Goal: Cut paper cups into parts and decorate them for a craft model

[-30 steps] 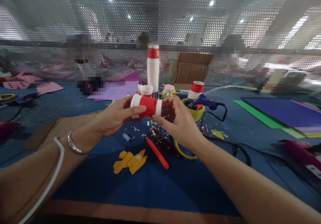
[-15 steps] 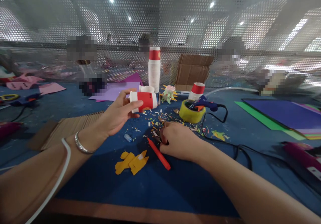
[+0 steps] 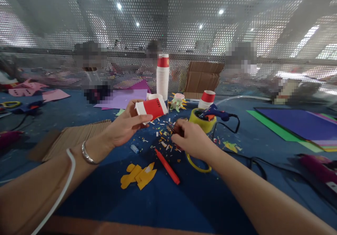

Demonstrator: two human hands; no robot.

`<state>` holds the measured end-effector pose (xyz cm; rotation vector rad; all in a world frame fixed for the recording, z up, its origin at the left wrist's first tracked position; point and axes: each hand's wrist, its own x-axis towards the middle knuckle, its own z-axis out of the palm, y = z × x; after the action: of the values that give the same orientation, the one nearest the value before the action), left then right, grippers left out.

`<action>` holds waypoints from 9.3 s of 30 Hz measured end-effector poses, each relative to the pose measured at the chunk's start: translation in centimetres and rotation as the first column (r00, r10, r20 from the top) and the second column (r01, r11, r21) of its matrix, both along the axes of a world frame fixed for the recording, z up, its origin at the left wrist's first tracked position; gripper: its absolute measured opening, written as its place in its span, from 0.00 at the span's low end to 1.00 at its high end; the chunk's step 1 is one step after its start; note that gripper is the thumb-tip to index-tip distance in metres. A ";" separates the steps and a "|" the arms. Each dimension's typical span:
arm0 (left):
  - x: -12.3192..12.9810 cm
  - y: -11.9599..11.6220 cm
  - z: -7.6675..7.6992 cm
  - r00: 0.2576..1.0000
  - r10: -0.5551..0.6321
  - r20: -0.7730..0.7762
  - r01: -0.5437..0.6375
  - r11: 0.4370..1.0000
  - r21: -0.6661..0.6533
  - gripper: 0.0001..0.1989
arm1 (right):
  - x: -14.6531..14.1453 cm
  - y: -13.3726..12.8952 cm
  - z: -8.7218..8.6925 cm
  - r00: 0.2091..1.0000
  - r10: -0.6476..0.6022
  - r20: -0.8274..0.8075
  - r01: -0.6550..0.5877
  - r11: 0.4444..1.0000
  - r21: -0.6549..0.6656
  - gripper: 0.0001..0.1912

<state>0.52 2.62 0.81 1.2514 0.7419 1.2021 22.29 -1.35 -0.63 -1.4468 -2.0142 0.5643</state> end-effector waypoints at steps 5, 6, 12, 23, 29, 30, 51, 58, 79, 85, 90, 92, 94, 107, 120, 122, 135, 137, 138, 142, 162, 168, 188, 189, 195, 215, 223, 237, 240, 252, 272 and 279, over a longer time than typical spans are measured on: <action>-0.2 0.5 -0.8 1.000 -0.021 -0.022 0.024 0.985 0.168 0.35 | 0.2 0.2 0.2 0.901 -0.140 -0.410 0.179 0.982 0.058 0.09; -0.2 0.5 -0.9 0.998 -0.011 -0.055 0.022 0.979 0.204 0.35 | 0.1 0.1 0.3 0.875 -0.150 -0.460 0.195 0.980 0.050 0.10; 0.1 -0.1 -1.6 0.936 0.071 -0.344 0.070 0.922 0.380 0.36 | -0.5 -0.3 0.5 0.845 0.025 -0.534 0.038 0.993 0.107 0.12; -0.7 -0.6 0.5 0.905 -0.425 0.020 0.414 0.866 -0.280 0.17 | -0.2 -1.3 1.6 0.822 0.194 -0.535 -0.169 0.981 0.097 0.09; -0.8 -1.5 0.9 0.834 -0.551 -0.033 0.523 0.808 -0.273 0.30 | -0.2 -1.2 1.6 0.818 0.214 -0.534 -0.190 0.977 0.100 0.08; -0.6 -1.6 0.9 0.844 -0.534 -0.053 0.505 0.824 -0.257 0.31 | -0.3 -1.2 1.5 0.817 0.195 -0.543 -0.163 0.981 0.107 0.08; -0.3 -1.3 0.4 0.923 -0.354 -0.151 0.320 0.924 -0.209 0.20 | -1.0 -1.1 0.1 0.770 0.041 -0.637 -0.047 0.999 0.007 0.13; -0.8 -0.9 1.0 0.925 -0.362 -0.113 0.321 0.906 -0.278 0.16 | -0.5 -0.6 0.4 0.756 0.068 -0.651 -0.057 0.998 0.037 0.12; 1.4 -2.8 -1.2 0.976 0.192 -0.099 -0.173 0.970 0.170 0.25 | -2.1 -2.3 1.0 0.838 0.082 -0.539 -0.167 0.980 -0.110 0.19; 0.8 -2.7 -1.2 0.966 0.240 -0.099 -0.220 0.959 0.179 0.25 | -2.7 -2.4 0.4 0.785 0.078 -0.615 -0.238 0.954 -0.183 0.21; 1.0 -2.6 -1.8 0.962 0.259 -0.082 -0.229 0.935 0.272 0.25 | -2.8 -2.7 0.6 0.767 0.057 -0.639 -0.252 0.943 -0.219 0.22; 1.1 -2.4 -2.1 0.959 0.275 -0.071 -0.242 0.922 0.302 0.25 | -2.9 -2.8 0.7 0.766 0.029 -0.642 -0.247 0.936 -0.253 0.22; 1.2 -2.2 -2.3 0.954 0.293 -0.059 -0.257 0.906 0.336 0.25 | -2.9 -2.9 0.8 0.756 0.002 -0.654 -0.250 0.925 -0.286 0.22; 1.3 -2.2 -2.3 0.951 0.304 -0.055 -0.264 0.891 0.368 0.23 | -3.2 -3.0 0.9 0.664 -0.085 -0.743 -0.282 0.892 -0.354 0.23; 1.2 -2.3 -2.3 0.950 0.236 -0.202 -0.159 0.927 0.339 0.25 | -3.1 -3.2 1.0 0.629 -0.155 -0.762 -0.325 0.838 -0.438 0.25; 1.5 -2.4 -2.5 0.953 0.202 -0.224 -0.130 0.945 0.299 0.26 | -3.3 -3.4 1.2 0.601 -0.172 -0.781 -0.298 0.858 -0.419 0.25; 1.8 -2.6 -2.3 0.965 0.244 -0.101 -0.212 0.944 0.252 0.24 | -3.3 -3.1 1.3 0.571 -0.246 -0.783 -0.302 0.824 -0.479 0.27; 1.8 -2.6 -2.4 0.965 0.245 -0.090 -0.218 0.946 0.238 0.25 | -3.3 -3.2 1.3 0.576 -0.246 -0.780 -0.302 0.822 -0.483 0.26; 1.8 -2.6 -2.4 0.965 0.248 -0.082 -0.223 0.946 0.235 0.25 | -3.4 -3.2 1.3 0.577 -0.246 -0.779 -0.303 0.821 -0.484 0.25; 1.7 -2.5 -2.4 0.972 0.232 -0.037 -0.217 0.946 0.239 0.25 | -3.3 -3.2 1.3 0.573 -0.255 -0.779 -0.303 0.817 -0.490 0.24; 1.9 -2.3 -2.5 0.972 0.228 -0.061 -0.210 0.953 0.220 0.23 | -3.4 -3.3 1.3 0.565 -0.240 -0.789 -0.310 0.825 -0.473 0.23; 2.0 -2.4 -2.4 0.966 0.249 -0.070 -0.226 0.943 0.243 0.22 | -3.5 -3.4 1.3 0.556 -0.245 -0.795 -0.316 0.821 -0.475 0.23; 2.0 -2.5 -2.5 0.953 0.290 -0.090 -0.256 0.927 0.275 0.21 | -3.6 -3.4 1.1 0.570 -0.261 -0.779 -0.302 0.815 -0.494 0.22; 2.0 -2.4 -2.5 0.952 0.292 -0.088 -0.258 0.925 0.280 0.21 | -3.6 -3.4 1.1 0.570 -0.262 -0.779 -0.304 0.813 -0.496 0.22; 1.9 -2.4 -2.5 0.952 0.288 -0.103 -0.247 0.923 0.294 0.22 | -3.6 -3.4 0.9 0.566 -0.258 -0.783 -0.319 0.807 -0.496 0.22; 1.9 -2.3 -2.7 0.944 0.320 -0.085 -0.277 0.904 0.326 0.22 | -3.7 -3.4 0.8 0.542 -0.259 -0.800 -0.324 0.813 -0.483 0.22; 2.1 -2.6 -2.9 0.942 0.334 -0.036 -0.297 0.878 0.375 0.24 | -3.7 -3.5 0.6 0.530 -0.253 -0.809 -0.319 0.825 -0.467 0.22; 2.2 -2.7 -3.2 0.934 0.353 -0.061 -0.305 0.874 0.379 0.23 | -3.8 -3.4 0.3 0.534 -0.250 -0.808 -0.300 0.837 -0.457 0.23; 2.1 -2.7 -3.3 0.935 0.350 -0.061 -0.300 0.869 0.393 0.23 | -3.8 -3.4 0.3 0.531 -0.241 -0.812 -0.295 0.846 -0.445 0.23; 2.4 -3.2 -3.6 0.938 0.325 -0.117 -0.235 0.849 0.473 0.24 | -4.1 -3.5 0.5 0.519 -0.264 -0.813 -0.265 0.854 -0.447 0.22; 2.1 -3.5 -2.6 0.979 0.177 -0.104 -0.142 0.951 0.274 0.22 | -4.2 -3.2 0.6 0.466 -0.296 -0.834 -0.242 0.864 -0.442 0.26; 2.0 -3.9 -2.7 0.974 0.199 -0.112 -0.147 0.920 0.364 0.20 | -4.5 -3.4 0.6 0.445 -0.279 -0.851 -0.202 0.894 -0.399 0.25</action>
<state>2.51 -1.31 -1.93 1.6119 0.7789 1.4455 17.83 -4.77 0.01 -1.0031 -0.9665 1.5000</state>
